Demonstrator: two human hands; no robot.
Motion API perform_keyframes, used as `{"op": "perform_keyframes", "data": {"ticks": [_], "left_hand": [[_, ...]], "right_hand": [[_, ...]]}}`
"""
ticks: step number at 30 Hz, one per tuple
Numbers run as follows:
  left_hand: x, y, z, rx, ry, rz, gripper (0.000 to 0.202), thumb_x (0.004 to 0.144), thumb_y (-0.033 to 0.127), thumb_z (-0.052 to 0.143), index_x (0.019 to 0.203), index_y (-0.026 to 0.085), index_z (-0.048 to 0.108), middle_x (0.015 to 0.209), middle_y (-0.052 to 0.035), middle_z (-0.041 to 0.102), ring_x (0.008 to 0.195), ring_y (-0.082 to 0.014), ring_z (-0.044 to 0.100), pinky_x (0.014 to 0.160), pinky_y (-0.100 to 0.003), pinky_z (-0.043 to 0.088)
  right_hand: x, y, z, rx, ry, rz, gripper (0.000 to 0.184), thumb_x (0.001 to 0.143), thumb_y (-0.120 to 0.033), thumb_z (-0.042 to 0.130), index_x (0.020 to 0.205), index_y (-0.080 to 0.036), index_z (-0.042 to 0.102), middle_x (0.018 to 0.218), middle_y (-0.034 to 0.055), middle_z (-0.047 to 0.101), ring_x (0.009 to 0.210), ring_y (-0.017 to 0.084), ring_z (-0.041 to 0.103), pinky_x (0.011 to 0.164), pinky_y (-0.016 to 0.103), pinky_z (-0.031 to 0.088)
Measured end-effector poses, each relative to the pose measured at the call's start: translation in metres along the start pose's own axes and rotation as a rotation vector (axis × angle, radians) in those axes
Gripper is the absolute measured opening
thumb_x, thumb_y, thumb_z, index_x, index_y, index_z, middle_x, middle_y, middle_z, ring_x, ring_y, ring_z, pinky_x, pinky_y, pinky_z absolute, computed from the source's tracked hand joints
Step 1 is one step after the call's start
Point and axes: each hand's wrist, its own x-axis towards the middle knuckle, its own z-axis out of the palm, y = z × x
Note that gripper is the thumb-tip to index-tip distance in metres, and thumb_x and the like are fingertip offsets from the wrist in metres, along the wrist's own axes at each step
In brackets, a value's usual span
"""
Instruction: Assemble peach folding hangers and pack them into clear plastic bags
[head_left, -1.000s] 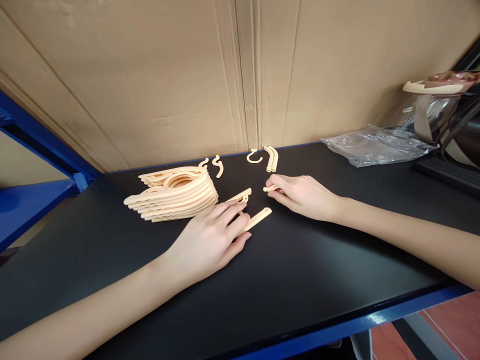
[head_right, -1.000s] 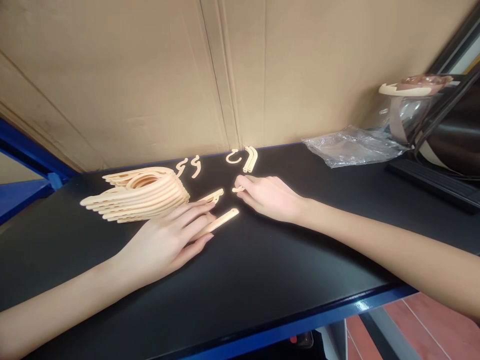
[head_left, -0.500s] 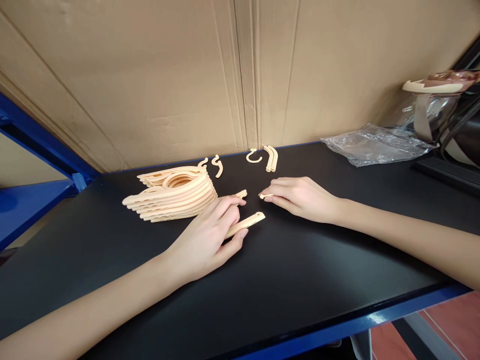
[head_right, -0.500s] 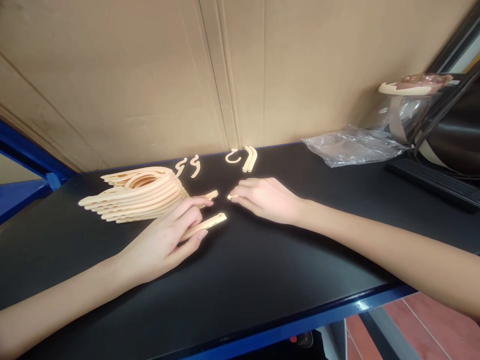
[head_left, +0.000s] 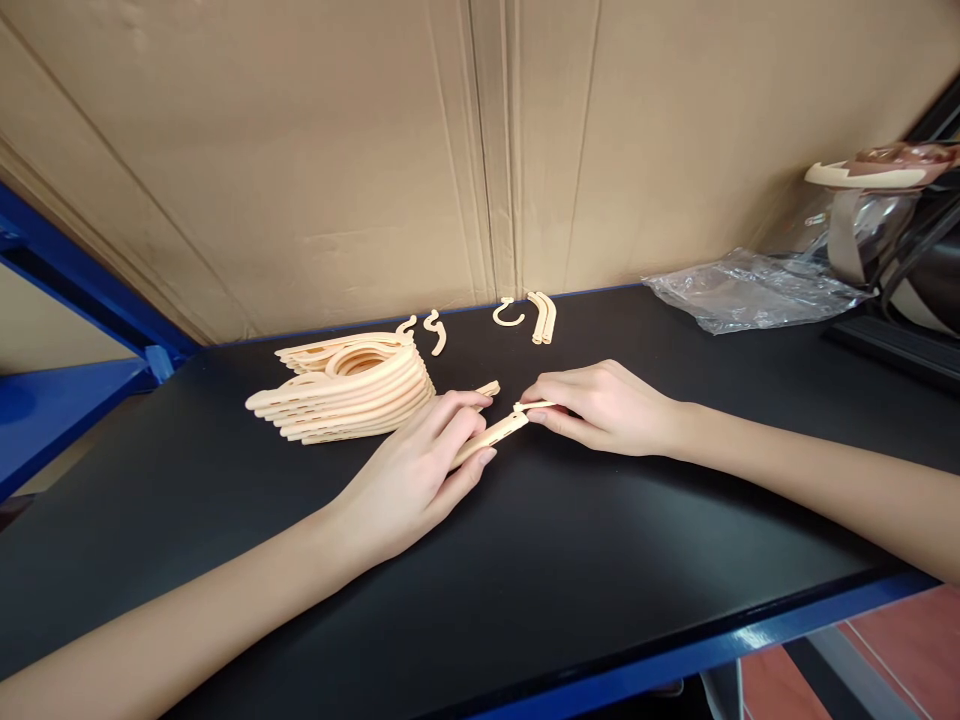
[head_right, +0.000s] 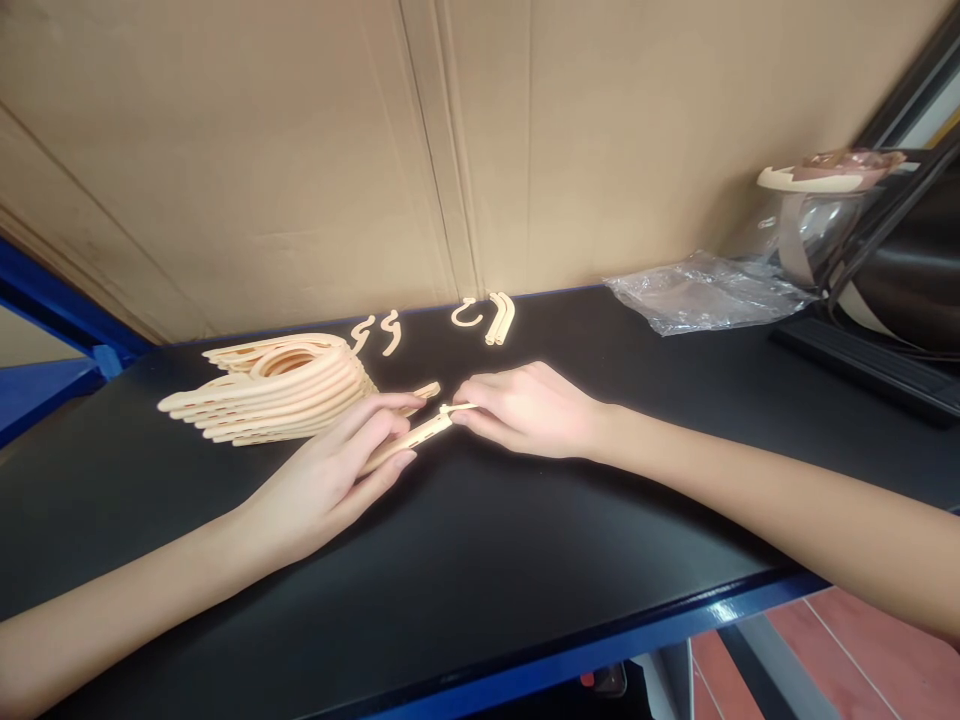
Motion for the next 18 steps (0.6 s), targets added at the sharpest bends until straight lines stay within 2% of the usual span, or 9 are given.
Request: {"op": "perform_keyframes", "data": {"ticks": [7, 18], "left_hand": [[-0.0001, -0.0008, 0.0003, 0.000, -0.021, -0.002, 0.021, 0.101, 0.026, 0.038, 0.100, 0.017, 0.056, 0.135, -0.0121, 0.048, 0.129, -0.0225, 0.046, 0.106, -0.037, 0.042], [0.0007, -0.0001, 0.0011, -0.040, -0.004, -0.050, 0.026, 0.101, 0.029, 0.036, 0.088, 0.017, 0.055, 0.139, -0.0113, 0.045, 0.130, -0.0244, 0.045, 0.108, -0.040, 0.042]], "right_hand": [[-0.0013, -0.0008, -0.0019, 0.046, -0.021, -0.004, 0.025, 0.100, -0.033, 0.038, 0.100, -0.018, 0.058, 0.081, -0.0009, 0.062, 0.058, 0.009, 0.048, 0.053, 0.022, 0.032], [-0.0002, -0.0038, -0.0005, 0.157, -0.075, 0.095, 0.032, 0.099, -0.045, 0.039, 0.080, -0.020, 0.045, 0.064, -0.0048, 0.048, 0.050, 0.009, 0.039, 0.051, 0.022, 0.030]]}}
